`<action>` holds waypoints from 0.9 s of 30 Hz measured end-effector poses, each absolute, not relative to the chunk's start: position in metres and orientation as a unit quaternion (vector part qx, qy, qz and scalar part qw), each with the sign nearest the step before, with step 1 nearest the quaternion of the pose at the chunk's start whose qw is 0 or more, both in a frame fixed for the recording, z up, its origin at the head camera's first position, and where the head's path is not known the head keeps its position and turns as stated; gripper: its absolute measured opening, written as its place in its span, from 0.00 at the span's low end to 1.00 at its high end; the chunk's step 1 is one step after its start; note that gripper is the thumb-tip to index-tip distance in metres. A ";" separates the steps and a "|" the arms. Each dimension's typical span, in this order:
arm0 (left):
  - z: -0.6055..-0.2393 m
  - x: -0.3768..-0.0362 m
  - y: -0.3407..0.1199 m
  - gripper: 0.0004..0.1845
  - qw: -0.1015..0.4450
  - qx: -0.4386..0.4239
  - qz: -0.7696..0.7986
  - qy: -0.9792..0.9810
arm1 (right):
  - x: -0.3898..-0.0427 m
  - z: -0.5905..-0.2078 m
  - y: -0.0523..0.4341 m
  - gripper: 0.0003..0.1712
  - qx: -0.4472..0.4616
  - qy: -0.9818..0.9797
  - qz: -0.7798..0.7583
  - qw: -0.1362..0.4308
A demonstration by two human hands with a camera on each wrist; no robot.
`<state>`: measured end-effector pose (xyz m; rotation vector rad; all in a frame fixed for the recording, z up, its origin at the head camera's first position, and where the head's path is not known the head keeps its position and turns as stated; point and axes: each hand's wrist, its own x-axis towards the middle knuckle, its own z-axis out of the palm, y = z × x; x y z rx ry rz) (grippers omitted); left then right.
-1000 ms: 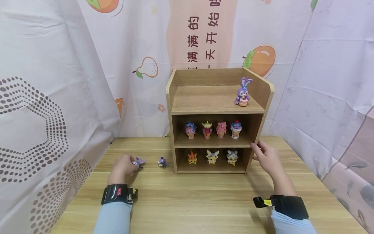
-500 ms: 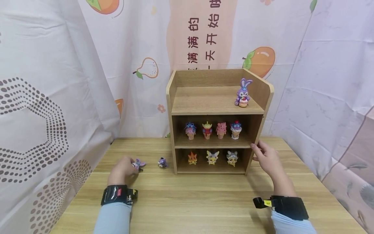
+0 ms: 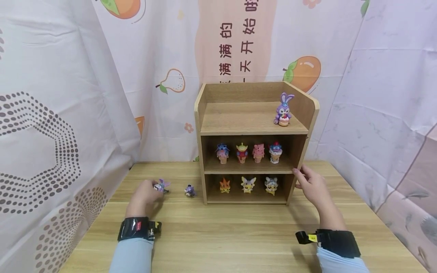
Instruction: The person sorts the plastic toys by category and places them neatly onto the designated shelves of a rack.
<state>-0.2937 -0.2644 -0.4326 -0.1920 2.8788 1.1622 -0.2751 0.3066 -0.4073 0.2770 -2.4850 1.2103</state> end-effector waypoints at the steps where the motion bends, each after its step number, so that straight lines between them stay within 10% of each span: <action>1: -0.431 -0.294 -0.264 0.31 0.013 -0.060 0.380 0.923 | -0.275 -0.407 0.307 0.27 0.098 -0.880 0.429 0.180; 27: -0.365 -0.264 -0.222 0.33 -0.228 0.020 0.340 0.912 | -0.273 -0.405 0.308 0.31 0.103 -0.883 0.426 0.169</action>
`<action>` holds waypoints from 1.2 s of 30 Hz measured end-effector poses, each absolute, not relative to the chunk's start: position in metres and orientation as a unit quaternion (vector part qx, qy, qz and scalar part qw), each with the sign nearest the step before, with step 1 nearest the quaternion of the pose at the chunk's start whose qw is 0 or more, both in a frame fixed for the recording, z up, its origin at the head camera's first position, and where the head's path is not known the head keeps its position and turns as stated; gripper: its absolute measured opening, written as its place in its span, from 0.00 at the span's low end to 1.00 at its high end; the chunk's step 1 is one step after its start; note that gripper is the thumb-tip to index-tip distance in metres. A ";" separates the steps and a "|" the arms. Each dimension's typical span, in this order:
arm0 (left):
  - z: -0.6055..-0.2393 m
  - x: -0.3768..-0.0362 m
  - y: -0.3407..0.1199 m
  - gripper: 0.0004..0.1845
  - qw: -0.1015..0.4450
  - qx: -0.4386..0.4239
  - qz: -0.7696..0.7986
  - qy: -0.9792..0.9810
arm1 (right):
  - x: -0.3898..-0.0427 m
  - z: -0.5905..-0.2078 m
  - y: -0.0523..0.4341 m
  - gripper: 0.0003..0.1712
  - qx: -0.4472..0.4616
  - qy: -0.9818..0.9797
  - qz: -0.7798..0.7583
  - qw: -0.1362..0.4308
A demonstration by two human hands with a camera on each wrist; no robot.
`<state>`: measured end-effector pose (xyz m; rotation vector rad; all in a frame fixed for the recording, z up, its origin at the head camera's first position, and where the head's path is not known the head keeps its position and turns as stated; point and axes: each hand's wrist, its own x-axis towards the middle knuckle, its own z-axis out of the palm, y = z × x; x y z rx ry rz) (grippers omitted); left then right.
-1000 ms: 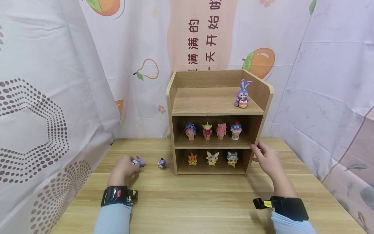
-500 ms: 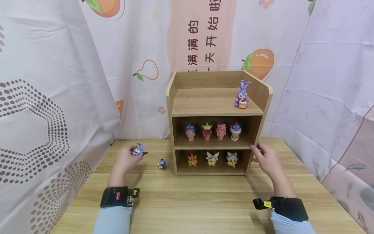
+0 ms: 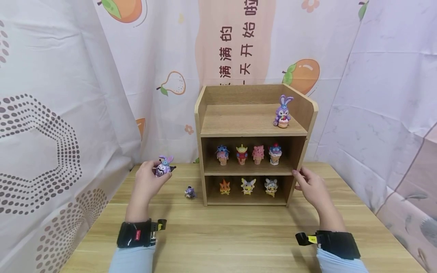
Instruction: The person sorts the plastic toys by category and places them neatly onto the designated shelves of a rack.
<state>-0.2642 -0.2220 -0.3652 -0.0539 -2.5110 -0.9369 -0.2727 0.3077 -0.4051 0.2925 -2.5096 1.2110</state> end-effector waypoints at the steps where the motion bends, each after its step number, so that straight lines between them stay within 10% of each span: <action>1: -0.363 -0.263 -0.220 0.33 0.235 -0.022 -0.341 -0.910 | -0.273 -0.405 0.308 0.31 0.103 -0.883 0.426 0.169; 36: -0.336 -0.225 -0.158 0.30 0.311 -0.159 -0.418 -0.839 | -0.272 -0.406 0.307 0.33 0.113 -0.876 0.438 0.169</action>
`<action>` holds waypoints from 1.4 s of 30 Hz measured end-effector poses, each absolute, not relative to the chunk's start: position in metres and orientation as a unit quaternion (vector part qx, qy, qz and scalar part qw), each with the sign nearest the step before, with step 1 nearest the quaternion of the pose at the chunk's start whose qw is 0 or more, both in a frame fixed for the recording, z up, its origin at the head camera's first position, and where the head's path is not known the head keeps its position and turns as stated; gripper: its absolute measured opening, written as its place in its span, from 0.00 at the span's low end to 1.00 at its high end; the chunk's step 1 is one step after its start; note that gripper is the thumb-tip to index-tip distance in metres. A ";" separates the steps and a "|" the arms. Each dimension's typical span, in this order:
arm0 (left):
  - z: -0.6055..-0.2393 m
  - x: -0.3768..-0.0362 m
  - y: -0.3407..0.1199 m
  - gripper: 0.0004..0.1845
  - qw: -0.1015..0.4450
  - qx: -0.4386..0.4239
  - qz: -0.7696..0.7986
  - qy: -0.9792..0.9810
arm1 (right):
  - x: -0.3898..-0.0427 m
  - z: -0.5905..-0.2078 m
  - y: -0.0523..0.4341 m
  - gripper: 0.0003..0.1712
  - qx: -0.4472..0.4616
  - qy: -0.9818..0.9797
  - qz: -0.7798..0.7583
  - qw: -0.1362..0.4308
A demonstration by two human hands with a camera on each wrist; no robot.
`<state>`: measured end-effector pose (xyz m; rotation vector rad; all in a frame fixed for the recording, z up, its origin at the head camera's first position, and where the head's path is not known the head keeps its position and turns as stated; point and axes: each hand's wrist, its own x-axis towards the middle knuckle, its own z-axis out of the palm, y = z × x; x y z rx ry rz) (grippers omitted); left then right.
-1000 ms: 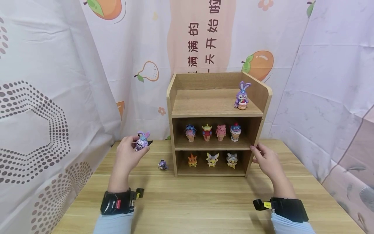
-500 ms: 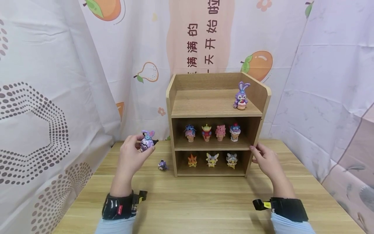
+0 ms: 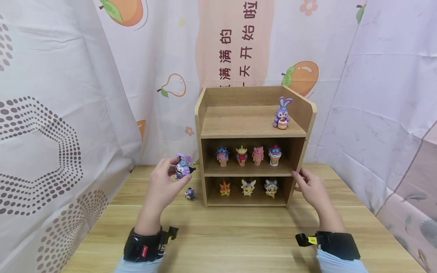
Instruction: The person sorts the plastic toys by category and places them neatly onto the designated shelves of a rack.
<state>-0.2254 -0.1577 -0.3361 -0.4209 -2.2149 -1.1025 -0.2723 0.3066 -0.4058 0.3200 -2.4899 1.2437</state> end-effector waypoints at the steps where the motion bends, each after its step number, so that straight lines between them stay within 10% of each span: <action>1: -0.336 -0.225 -0.156 0.30 0.310 -0.163 -0.418 -0.838 | -0.272 -0.406 0.307 0.33 0.113 -0.876 0.438 0.170; 42: -0.340 -0.221 -0.072 0.25 0.336 -0.293 -0.455 -0.771 | -0.273 -0.403 0.305 0.28 0.106 -0.882 0.422 0.182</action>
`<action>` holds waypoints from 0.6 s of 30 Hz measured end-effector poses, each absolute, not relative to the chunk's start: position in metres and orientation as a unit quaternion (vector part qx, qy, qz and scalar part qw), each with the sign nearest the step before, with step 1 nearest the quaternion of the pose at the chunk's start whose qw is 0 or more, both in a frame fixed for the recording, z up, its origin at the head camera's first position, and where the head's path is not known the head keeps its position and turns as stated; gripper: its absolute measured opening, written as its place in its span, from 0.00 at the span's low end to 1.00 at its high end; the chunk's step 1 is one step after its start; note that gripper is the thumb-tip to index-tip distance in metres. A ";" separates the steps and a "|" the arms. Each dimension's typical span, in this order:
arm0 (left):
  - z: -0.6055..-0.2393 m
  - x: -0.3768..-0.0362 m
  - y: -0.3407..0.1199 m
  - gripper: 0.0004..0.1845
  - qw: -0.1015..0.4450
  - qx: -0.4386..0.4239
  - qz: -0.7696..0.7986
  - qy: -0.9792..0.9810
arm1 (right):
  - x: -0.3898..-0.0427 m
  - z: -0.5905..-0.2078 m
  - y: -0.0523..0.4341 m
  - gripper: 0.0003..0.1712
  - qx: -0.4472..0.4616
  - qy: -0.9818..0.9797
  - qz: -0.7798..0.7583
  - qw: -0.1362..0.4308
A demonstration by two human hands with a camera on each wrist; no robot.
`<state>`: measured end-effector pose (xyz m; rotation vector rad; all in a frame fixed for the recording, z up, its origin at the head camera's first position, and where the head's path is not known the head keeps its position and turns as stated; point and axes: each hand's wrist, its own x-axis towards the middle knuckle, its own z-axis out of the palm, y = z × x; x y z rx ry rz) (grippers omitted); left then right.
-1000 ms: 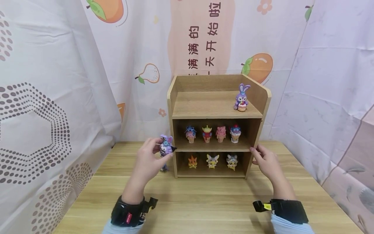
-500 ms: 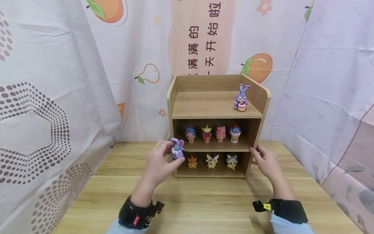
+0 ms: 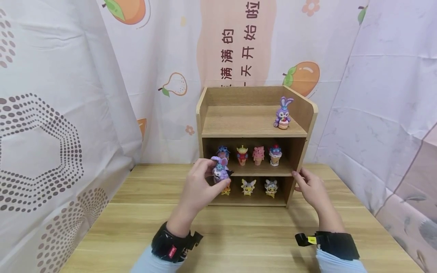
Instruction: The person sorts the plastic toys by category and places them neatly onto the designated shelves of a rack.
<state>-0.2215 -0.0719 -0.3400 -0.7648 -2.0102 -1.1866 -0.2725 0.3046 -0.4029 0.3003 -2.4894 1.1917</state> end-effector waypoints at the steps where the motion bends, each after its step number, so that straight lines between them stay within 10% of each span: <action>1: -0.337 -0.222 -0.068 0.25 0.339 -0.297 -0.456 -0.768 | -0.273 -0.403 0.305 0.28 0.106 -0.882 0.422 0.181; 18: -0.264 -0.251 -0.018 0.28 0.322 -0.274 -0.513 -0.747 | -0.271 -0.402 0.305 0.28 0.109 -0.879 0.429 0.180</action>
